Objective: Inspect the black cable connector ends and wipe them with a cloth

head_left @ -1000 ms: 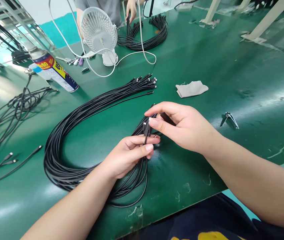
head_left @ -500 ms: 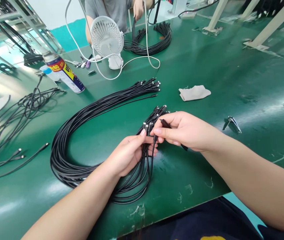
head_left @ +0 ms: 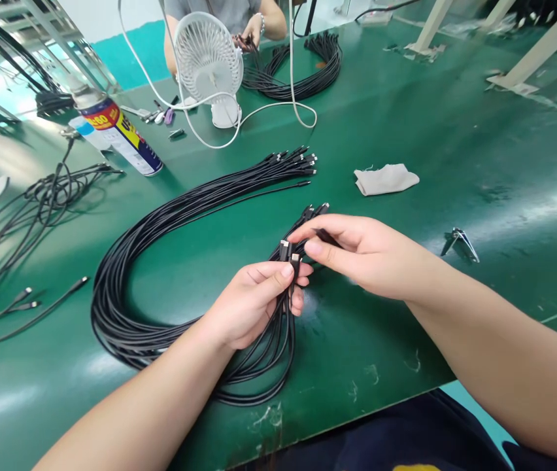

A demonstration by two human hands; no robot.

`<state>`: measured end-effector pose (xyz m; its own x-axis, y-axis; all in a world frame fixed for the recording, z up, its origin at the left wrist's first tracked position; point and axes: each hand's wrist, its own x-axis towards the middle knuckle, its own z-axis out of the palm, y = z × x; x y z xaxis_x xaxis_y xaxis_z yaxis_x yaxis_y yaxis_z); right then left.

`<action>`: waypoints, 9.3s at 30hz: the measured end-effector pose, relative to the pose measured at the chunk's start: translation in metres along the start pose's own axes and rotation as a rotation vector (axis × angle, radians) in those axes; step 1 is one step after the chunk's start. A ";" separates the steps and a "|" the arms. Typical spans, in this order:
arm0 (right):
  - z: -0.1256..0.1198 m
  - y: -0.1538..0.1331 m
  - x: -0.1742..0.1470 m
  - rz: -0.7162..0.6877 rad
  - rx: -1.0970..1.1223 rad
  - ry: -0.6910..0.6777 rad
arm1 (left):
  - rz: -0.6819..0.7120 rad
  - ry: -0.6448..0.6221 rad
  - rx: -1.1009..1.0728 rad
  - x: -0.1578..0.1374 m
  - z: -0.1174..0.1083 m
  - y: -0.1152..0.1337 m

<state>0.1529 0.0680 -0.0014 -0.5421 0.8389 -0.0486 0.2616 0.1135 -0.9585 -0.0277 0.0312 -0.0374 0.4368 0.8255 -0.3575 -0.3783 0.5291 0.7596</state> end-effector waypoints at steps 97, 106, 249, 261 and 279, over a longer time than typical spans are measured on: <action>0.014 -0.001 -0.022 -0.300 -0.998 0.289 | 0.003 0.037 0.070 0.000 0.002 0.001; 0.009 0.003 -0.009 -0.210 -0.443 0.074 | -0.093 -0.103 0.078 -0.001 0.003 0.001; 0.001 0.010 -0.004 -0.321 -0.552 0.420 | 0.246 0.265 0.372 -0.002 0.010 -0.006; -0.017 0.020 0.007 0.024 -0.865 0.471 | 0.078 0.110 0.407 0.001 0.003 -0.008; -0.080 0.072 0.032 0.484 -0.983 0.679 | -0.006 0.118 0.370 -0.003 0.008 -0.007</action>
<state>0.2181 0.1455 -0.0492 0.2090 0.9729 0.0989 0.9489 -0.1773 -0.2612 -0.0194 0.0238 -0.0372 0.3327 0.8510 -0.4064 -0.0461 0.4451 0.8943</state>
